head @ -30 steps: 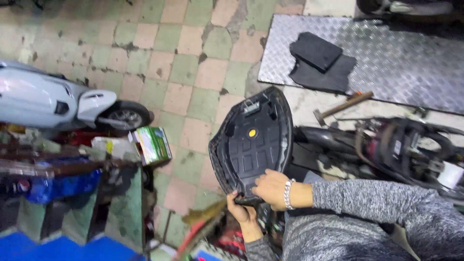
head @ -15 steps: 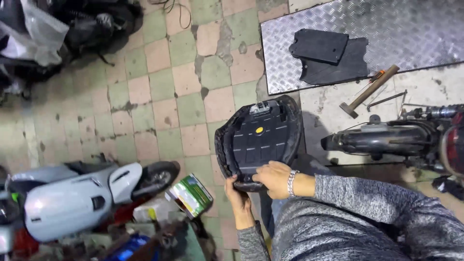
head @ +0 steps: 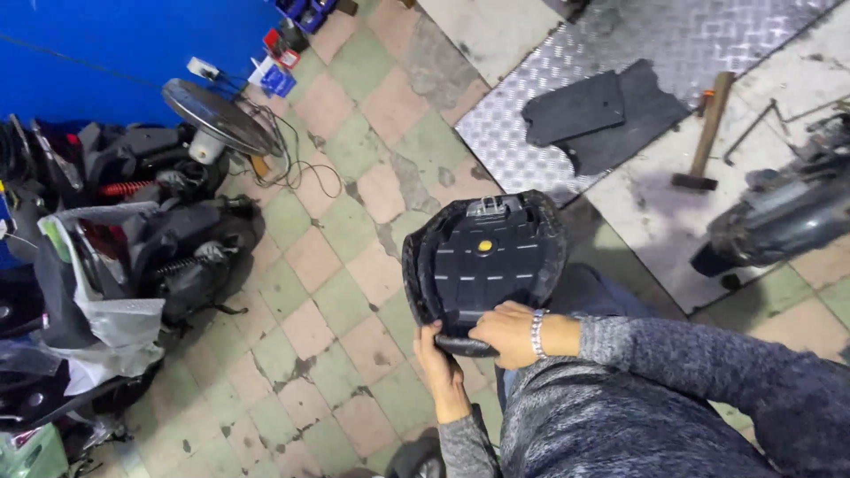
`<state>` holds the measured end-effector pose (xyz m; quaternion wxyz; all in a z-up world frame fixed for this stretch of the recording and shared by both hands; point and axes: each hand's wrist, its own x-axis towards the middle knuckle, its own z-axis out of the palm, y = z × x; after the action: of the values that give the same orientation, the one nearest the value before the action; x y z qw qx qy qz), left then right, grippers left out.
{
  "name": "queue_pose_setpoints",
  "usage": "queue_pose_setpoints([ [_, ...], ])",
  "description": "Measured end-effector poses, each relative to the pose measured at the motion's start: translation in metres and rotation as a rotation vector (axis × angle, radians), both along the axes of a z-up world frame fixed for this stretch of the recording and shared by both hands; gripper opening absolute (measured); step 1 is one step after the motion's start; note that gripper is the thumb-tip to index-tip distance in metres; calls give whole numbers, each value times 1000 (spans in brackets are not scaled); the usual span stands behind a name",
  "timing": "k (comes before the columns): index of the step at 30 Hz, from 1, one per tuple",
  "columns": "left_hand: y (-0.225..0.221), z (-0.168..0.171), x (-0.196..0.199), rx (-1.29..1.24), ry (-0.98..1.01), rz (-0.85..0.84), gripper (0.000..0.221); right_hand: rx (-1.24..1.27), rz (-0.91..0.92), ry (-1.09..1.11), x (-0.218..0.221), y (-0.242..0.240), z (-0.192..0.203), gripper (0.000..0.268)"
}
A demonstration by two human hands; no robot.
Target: The person is inspecting and disassembling the underside of a motorcycle seat using a screwdriver in a workshop environment.
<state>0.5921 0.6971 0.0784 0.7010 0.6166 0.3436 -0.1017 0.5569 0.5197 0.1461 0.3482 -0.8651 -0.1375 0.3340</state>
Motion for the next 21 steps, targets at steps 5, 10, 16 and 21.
queue_pose_setpoints([
  [5,-10,9,132,34,-127,-329,64,32,-184,-31,98,2,4,35],
  [10,-84,53,269,0,-84,-402,92,-63,-326,-135,212,-10,-81,48],
  [16,-146,-75,461,272,-39,-575,100,-64,-545,-242,422,-53,-196,36],
  [21,-202,-215,639,259,51,-698,86,-474,-318,-156,593,-119,-291,32],
])
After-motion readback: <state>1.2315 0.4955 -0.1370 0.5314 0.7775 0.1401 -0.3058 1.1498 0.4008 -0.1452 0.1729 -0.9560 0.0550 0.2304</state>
